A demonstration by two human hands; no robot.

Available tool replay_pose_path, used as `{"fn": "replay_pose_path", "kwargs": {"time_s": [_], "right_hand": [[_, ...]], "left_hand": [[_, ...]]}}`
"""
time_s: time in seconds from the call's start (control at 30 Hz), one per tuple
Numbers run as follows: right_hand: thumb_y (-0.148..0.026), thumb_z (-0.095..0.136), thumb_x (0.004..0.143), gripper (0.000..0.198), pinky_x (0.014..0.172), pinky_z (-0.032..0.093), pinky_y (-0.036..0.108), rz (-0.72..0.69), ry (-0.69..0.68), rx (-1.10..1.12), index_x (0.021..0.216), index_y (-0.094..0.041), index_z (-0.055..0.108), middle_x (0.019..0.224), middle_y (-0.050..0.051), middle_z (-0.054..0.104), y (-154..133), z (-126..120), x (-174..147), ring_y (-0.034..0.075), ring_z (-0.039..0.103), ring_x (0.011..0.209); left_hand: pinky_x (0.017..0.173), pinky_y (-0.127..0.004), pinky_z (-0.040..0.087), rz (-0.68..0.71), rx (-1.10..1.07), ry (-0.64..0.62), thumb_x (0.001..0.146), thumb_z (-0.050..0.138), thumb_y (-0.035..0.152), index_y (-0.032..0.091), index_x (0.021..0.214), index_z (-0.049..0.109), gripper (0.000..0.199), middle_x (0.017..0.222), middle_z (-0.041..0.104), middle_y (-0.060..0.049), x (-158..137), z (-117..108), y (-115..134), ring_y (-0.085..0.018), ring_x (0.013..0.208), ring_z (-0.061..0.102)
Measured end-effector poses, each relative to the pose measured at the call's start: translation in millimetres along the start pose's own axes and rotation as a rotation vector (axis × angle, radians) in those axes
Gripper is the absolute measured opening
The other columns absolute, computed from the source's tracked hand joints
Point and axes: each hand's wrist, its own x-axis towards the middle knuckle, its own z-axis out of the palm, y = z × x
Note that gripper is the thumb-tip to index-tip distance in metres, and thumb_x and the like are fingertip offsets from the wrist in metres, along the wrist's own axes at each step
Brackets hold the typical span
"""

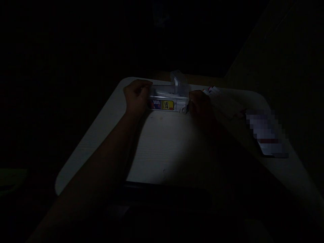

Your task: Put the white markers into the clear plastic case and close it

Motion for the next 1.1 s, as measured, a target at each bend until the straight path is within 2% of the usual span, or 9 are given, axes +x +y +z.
{"fn": "replay_pose_path", "kwargs": {"time_s": [0.17, 0.37, 0.47, 0.67, 0.83, 0.97, 1.1], "right_hand": [[-0.016, 0.048, 0.079, 0.042, 0.099, 0.039, 0.054, 0.198, -0.042, -0.117, 0.119, -0.016, 0.061, 0.118, 0.014, 0.062, 0, -15, -2, 0.032, 0.054, 0.112], [-0.008, 0.042, 0.083, 0.047, 0.098, 0.043, 0.044, 0.104, -0.208, -0.092, 0.127, -0.013, 0.058, 0.129, 0.016, 0.058, -18, -20, 5, 0.027, 0.056, 0.114], [-0.008, 0.041, 0.084, 0.051, 0.097, 0.046, 0.044, 0.113, -0.239, -0.095, 0.132, -0.012, 0.055, 0.131, 0.018, 0.056, -21, -21, 6, 0.028, 0.057, 0.114], [-0.015, 0.044, 0.088, 0.055, 0.102, 0.047, 0.039, 0.368, -0.176, -0.107, 0.143, -0.014, 0.046, 0.134, 0.014, 0.055, -19, -29, 2, 0.025, 0.056, 0.118], [-0.022, 0.04, 0.095, 0.052, 0.101, 0.048, 0.039, 0.512, -0.236, -0.152, 0.146, -0.017, 0.043, 0.14, 0.015, 0.051, -22, -33, 1, 0.026, 0.055, 0.121], [-0.016, 0.032, 0.096, 0.049, 0.098, 0.048, 0.044, 0.443, -0.355, -0.242, 0.143, -0.017, 0.048, 0.133, 0.018, 0.054, -22, -33, 2, 0.029, 0.056, 0.117], [-0.005, 0.04, 0.087, 0.051, 0.101, 0.046, 0.046, 0.322, -0.411, -0.23, 0.134, -0.017, 0.057, 0.129, 0.016, 0.057, -15, -25, 3, 0.029, 0.054, 0.116]], "left_hand": [[0.078, -0.031, 0.052, -0.003, -0.029, 0.01, 0.077, 0.056, 0.021, 0.019, 0.078, 0.072, 0.016, 0.085, 0.074, -0.005, -1, 0, 2, -0.018, 0.085, 0.069], [0.081, -0.031, 0.052, 0.011, -0.001, -0.005, 0.08, 0.055, 0.019, 0.018, 0.082, 0.072, 0.017, 0.087, 0.073, -0.005, -1, -1, -1, -0.018, 0.088, 0.068], [0.081, -0.031, 0.052, 0.005, 0.002, -0.005, 0.08, 0.055, 0.02, 0.018, 0.081, 0.072, 0.017, 0.087, 0.073, -0.005, -1, -1, 1, -0.018, 0.087, 0.068], [0.08, -0.029, 0.053, -0.004, -0.006, 0.011, 0.079, 0.056, 0.022, 0.02, 0.077, 0.072, 0.015, 0.083, 0.072, -0.003, -1, 0, 3, -0.018, 0.086, 0.069], [0.082, -0.031, 0.053, 0.012, -0.021, 0.014, 0.079, 0.055, 0.021, 0.02, 0.079, 0.072, 0.017, 0.086, 0.073, -0.004, -2, 0, 3, -0.018, 0.087, 0.069], [0.08, -0.031, 0.053, 0.011, -0.011, 0.002, 0.078, 0.056, 0.023, 0.02, 0.079, 0.073, 0.017, 0.086, 0.073, -0.005, -2, -1, 3, -0.019, 0.086, 0.069], [0.08, -0.031, 0.052, -0.018, 0.012, 0.002, 0.079, 0.056, 0.025, 0.021, 0.082, 0.072, 0.017, 0.088, 0.074, -0.004, -2, -1, 2, -0.019, 0.087, 0.068]]}}
